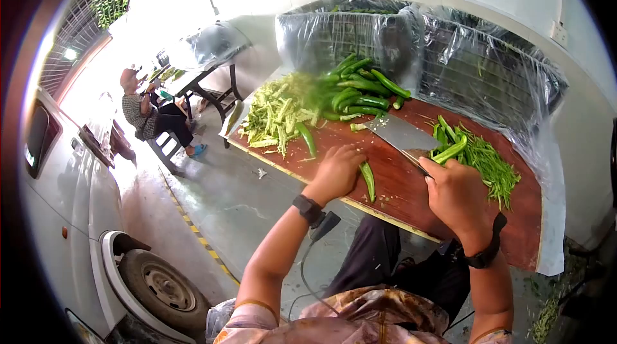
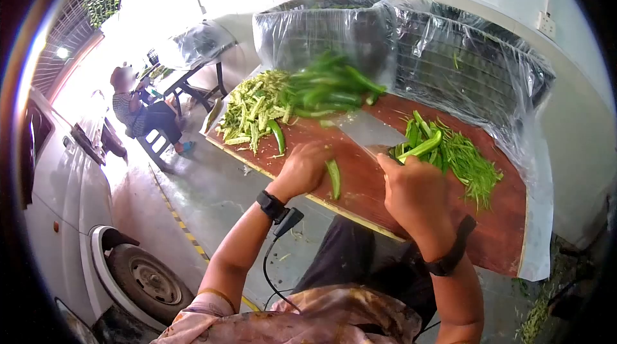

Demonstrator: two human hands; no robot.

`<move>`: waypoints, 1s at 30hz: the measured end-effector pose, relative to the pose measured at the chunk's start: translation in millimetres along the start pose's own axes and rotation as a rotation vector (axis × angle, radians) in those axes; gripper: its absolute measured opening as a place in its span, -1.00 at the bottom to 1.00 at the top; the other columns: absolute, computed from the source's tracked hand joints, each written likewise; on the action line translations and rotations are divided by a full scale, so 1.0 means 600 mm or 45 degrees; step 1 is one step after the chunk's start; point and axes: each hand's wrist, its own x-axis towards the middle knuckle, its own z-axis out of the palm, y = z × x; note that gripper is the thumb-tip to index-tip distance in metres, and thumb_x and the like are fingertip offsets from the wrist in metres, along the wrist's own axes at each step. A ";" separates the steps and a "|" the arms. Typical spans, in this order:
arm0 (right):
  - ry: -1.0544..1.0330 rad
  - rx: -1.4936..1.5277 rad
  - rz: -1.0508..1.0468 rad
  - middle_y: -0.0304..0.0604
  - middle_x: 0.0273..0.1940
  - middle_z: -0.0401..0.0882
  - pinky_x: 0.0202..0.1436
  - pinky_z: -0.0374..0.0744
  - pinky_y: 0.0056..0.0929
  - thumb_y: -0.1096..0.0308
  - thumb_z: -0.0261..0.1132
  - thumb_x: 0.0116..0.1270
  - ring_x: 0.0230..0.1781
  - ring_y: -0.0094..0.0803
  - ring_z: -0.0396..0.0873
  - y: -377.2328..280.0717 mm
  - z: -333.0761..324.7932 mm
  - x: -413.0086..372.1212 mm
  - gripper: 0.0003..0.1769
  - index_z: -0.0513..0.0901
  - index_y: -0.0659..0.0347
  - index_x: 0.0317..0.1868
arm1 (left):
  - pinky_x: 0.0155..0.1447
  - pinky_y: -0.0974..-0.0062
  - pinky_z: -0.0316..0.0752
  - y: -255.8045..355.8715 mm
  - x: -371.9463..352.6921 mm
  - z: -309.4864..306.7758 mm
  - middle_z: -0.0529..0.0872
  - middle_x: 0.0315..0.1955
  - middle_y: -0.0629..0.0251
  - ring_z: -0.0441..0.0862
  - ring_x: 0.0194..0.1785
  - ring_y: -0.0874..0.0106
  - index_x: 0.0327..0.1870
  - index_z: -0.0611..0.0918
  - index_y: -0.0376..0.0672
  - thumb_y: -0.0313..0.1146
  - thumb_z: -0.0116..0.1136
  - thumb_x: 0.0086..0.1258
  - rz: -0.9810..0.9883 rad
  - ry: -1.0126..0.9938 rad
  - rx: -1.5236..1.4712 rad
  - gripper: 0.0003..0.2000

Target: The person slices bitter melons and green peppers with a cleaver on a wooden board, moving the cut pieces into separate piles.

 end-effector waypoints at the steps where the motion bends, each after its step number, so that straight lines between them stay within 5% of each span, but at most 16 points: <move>1: -0.005 -0.003 0.005 -0.02 -0.47 0.55 -0.38 0.50 -0.11 0.43 0.40 0.14 -0.47 -0.02 0.57 0.003 -0.002 -0.006 -0.63 0.73 0.09 0.01 | 0.16 0.15 0.42 0.001 0.001 0.003 0.68 -0.14 0.20 0.58 0.06 0.14 -0.05 0.69 -0.05 -0.37 0.22 0.22 -0.021 -0.015 -0.007 -0.74; 7: 0.040 0.008 0.044 -0.06 -0.48 0.53 -0.40 0.49 -0.10 0.44 0.43 0.12 -0.50 -0.04 0.55 0.007 -0.008 -0.038 -0.58 0.74 0.03 0.05 | 0.08 0.17 0.42 0.065 -0.024 -0.047 0.67 -0.35 0.22 0.59 -0.14 0.17 -0.19 0.68 -0.10 -0.29 0.30 0.21 -0.407 -0.148 0.024 -0.81; 16: -0.102 0.079 -0.033 -0.07 -0.46 0.49 -0.43 0.51 -0.14 0.42 0.44 0.11 -0.49 -0.06 0.56 -0.041 -0.033 -0.089 -0.60 0.75 0.03 0.02 | 0.05 0.22 0.39 0.119 -0.062 -0.040 0.65 -0.24 0.23 0.55 -0.08 0.19 -0.08 0.68 -0.17 -0.33 0.26 0.27 -0.337 0.116 -0.099 -0.77; 30: -0.349 0.015 -0.202 0.00 -0.46 0.57 -0.39 0.59 -0.22 0.44 0.31 0.02 -0.45 -0.10 0.63 -0.096 -0.041 -0.067 -0.55 0.67 0.20 0.02 | 0.06 0.27 0.39 0.130 -0.062 -0.053 0.72 -0.21 0.42 0.53 -0.04 0.30 -0.21 0.73 -0.10 -0.27 0.19 0.32 -0.296 -0.093 0.028 -0.84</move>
